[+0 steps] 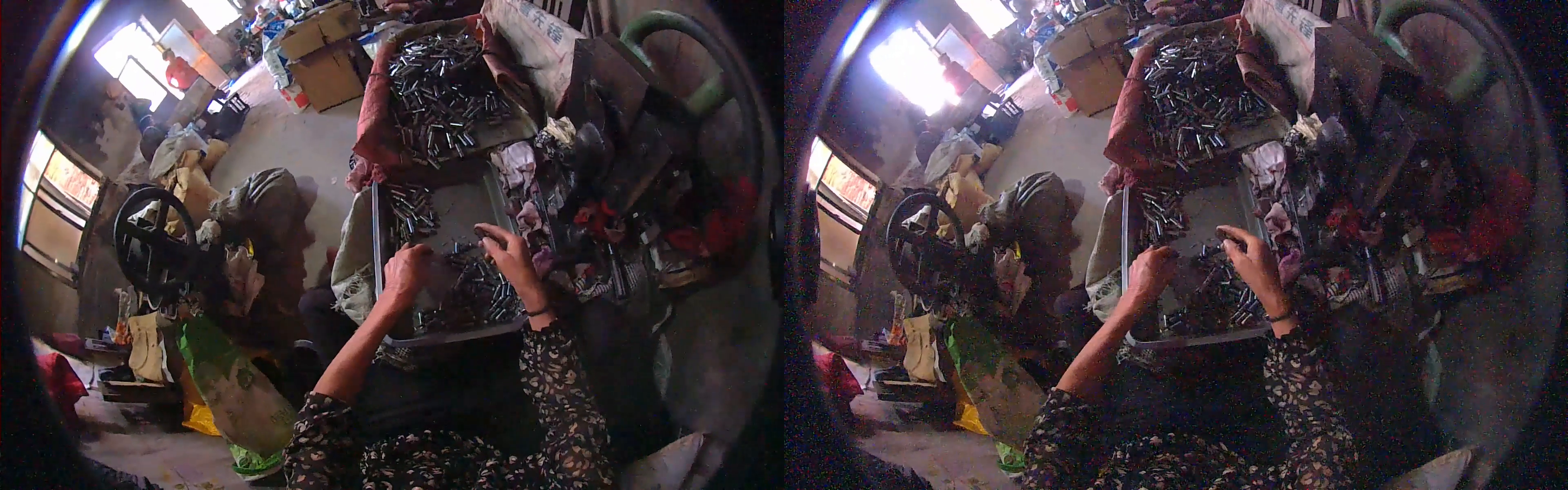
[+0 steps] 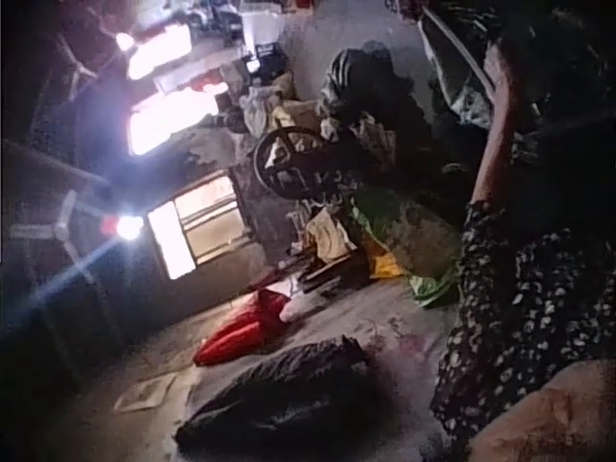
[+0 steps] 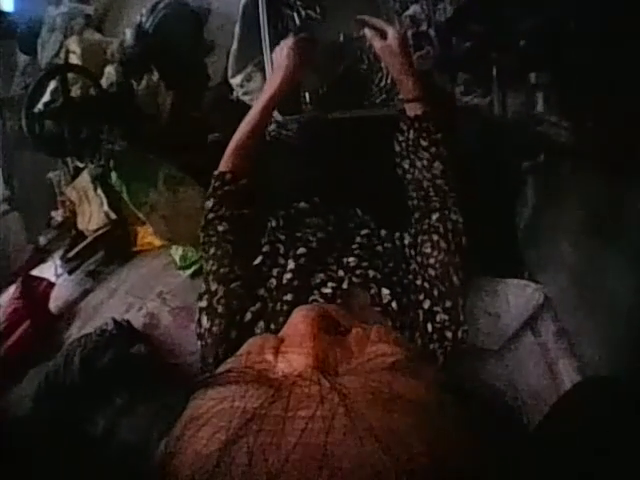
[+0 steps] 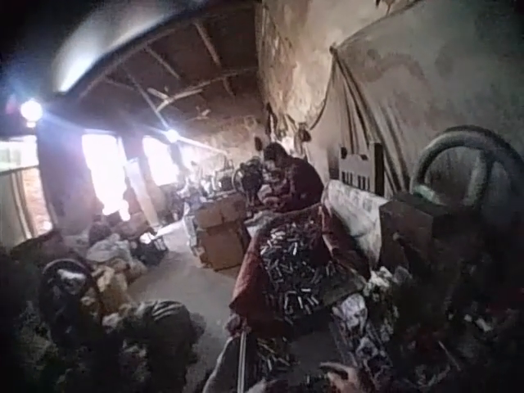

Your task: The person assembles small metal parts by hand, then places the assembled components into a tray.

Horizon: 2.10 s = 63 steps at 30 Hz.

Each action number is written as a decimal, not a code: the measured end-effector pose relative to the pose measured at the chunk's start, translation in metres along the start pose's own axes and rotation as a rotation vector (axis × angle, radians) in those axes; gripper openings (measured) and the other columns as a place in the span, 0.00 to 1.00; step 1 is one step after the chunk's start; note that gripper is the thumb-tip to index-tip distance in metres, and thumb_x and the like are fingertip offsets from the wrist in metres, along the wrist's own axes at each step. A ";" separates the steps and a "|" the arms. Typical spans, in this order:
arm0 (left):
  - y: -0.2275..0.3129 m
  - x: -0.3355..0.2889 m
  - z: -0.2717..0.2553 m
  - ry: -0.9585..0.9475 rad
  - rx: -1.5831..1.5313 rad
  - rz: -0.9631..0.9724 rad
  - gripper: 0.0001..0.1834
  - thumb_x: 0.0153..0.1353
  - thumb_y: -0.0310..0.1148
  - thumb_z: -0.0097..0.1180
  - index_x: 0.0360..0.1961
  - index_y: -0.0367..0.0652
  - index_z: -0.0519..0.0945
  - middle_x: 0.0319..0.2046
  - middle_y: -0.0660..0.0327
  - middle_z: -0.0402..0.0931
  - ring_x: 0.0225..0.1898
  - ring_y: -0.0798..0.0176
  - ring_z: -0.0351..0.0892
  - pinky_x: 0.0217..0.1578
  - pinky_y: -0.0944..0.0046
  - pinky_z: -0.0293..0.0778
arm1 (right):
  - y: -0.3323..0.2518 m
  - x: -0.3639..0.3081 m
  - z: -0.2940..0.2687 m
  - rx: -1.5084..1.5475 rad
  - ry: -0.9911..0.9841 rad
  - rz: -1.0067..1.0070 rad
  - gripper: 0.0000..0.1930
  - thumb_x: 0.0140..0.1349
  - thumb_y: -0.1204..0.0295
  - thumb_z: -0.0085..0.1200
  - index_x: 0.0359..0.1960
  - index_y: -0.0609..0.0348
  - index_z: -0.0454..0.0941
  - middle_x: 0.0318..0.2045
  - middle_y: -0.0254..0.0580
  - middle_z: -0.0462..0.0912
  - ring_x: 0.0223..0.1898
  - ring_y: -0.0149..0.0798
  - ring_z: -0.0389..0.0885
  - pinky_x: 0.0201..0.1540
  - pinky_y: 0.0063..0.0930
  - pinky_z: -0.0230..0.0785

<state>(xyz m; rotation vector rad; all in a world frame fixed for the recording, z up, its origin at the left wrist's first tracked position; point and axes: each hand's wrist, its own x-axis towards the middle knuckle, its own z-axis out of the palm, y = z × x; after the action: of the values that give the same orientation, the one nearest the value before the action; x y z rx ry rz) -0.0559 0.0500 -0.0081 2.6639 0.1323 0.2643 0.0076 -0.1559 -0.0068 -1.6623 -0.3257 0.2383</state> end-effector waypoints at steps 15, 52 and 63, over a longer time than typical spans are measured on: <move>0.029 0.038 0.011 -0.316 0.365 0.152 0.06 0.48 0.34 0.50 0.26 0.46 0.76 0.26 0.54 0.74 0.27 0.52 0.77 0.23 0.56 0.73 | 0.002 0.006 0.014 0.030 0.025 -0.131 0.10 0.55 0.72 0.49 0.38 0.61 0.74 0.24 0.34 0.77 0.22 0.24 0.72 0.26 0.19 0.66; 0.005 -0.009 0.018 -0.506 -1.341 -0.373 0.12 0.55 0.38 0.52 0.37 0.42 0.74 0.20 0.70 0.69 0.19 0.75 0.65 0.18 0.75 0.61 | 0.009 -0.014 0.027 0.034 -0.020 0.018 0.12 0.56 0.65 0.51 0.31 0.63 0.75 0.20 0.33 0.74 0.22 0.26 0.71 0.24 0.24 0.63; 0.008 -0.013 0.019 -0.508 -1.420 -0.364 0.12 0.54 0.36 0.54 0.36 0.41 0.74 0.24 0.70 0.71 0.21 0.75 0.66 0.20 0.75 0.61 | 0.000 -0.019 0.029 0.016 0.038 0.026 0.09 0.55 0.69 0.51 0.28 0.63 0.76 0.20 0.31 0.74 0.19 0.23 0.68 0.21 0.19 0.62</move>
<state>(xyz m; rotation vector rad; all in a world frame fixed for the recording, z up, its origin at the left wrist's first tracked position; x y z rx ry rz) -0.0641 0.0331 -0.0236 1.1937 0.1690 -0.3424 -0.0202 -0.1351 -0.0108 -1.6537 -0.2731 0.2273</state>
